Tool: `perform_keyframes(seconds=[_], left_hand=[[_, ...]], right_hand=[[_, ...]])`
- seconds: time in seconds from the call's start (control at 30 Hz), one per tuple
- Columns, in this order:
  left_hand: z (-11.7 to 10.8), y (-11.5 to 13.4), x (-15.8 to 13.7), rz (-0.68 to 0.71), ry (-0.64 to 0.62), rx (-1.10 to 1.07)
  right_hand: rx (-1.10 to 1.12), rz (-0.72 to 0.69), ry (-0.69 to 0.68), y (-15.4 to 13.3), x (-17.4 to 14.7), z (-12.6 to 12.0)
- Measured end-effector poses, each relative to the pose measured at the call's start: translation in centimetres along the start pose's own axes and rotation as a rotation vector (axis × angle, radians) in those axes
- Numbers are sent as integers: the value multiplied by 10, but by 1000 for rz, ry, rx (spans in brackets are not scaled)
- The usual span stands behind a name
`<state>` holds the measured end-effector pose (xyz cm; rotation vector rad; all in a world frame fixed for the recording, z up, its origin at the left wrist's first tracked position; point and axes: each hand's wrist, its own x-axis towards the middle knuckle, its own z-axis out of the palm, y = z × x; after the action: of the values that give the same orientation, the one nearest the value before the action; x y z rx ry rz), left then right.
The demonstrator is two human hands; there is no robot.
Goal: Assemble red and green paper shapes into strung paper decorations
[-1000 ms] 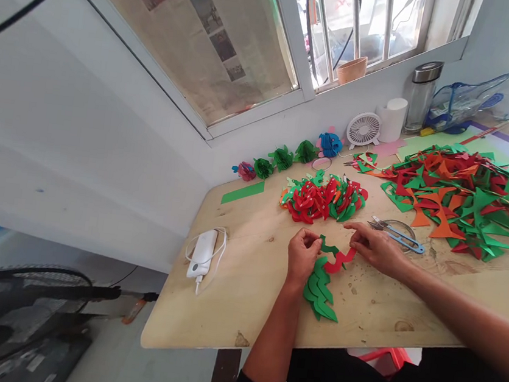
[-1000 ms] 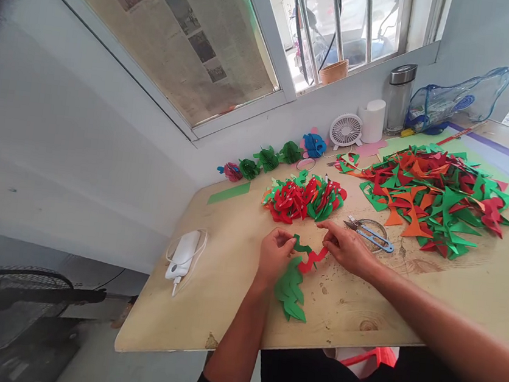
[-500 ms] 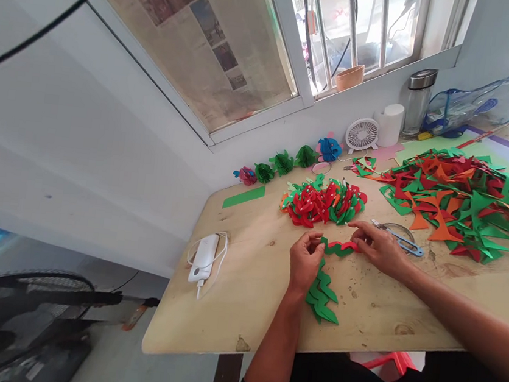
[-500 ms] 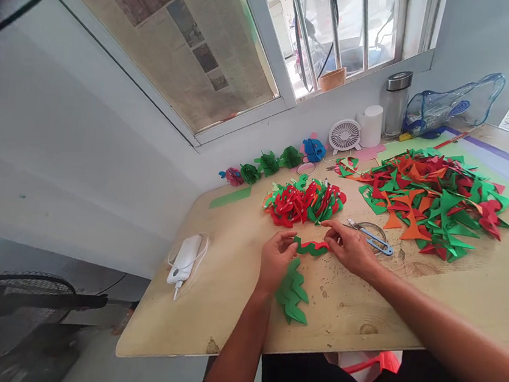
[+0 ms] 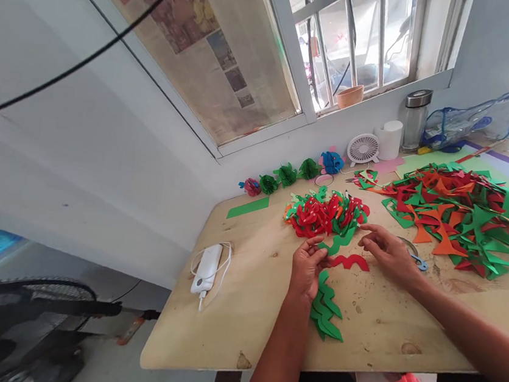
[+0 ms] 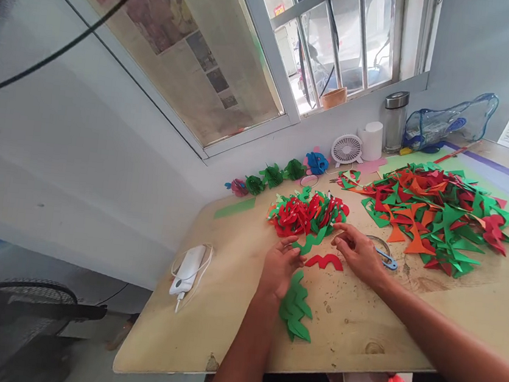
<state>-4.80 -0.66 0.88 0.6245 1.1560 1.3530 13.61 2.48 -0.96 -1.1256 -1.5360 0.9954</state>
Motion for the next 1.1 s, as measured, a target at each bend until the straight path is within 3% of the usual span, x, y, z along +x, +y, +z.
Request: perform_keyframes(seconds=[0.5, 0.67, 0.8, 1.1], left_hand=[[37, -22, -6, -48, -28, -147], [37, -27, -4, -36, -12, -100], [38, -18, 2, 79, 55, 12], [46, -14, 12, 143, -20, 121]], right_hand=[[278, 139, 87, -18, 25, 4], [258, 111, 60, -8, 29, 6], [177, 65, 44, -4, 28, 5], [-69, -86, 20, -8, 17, 10]])
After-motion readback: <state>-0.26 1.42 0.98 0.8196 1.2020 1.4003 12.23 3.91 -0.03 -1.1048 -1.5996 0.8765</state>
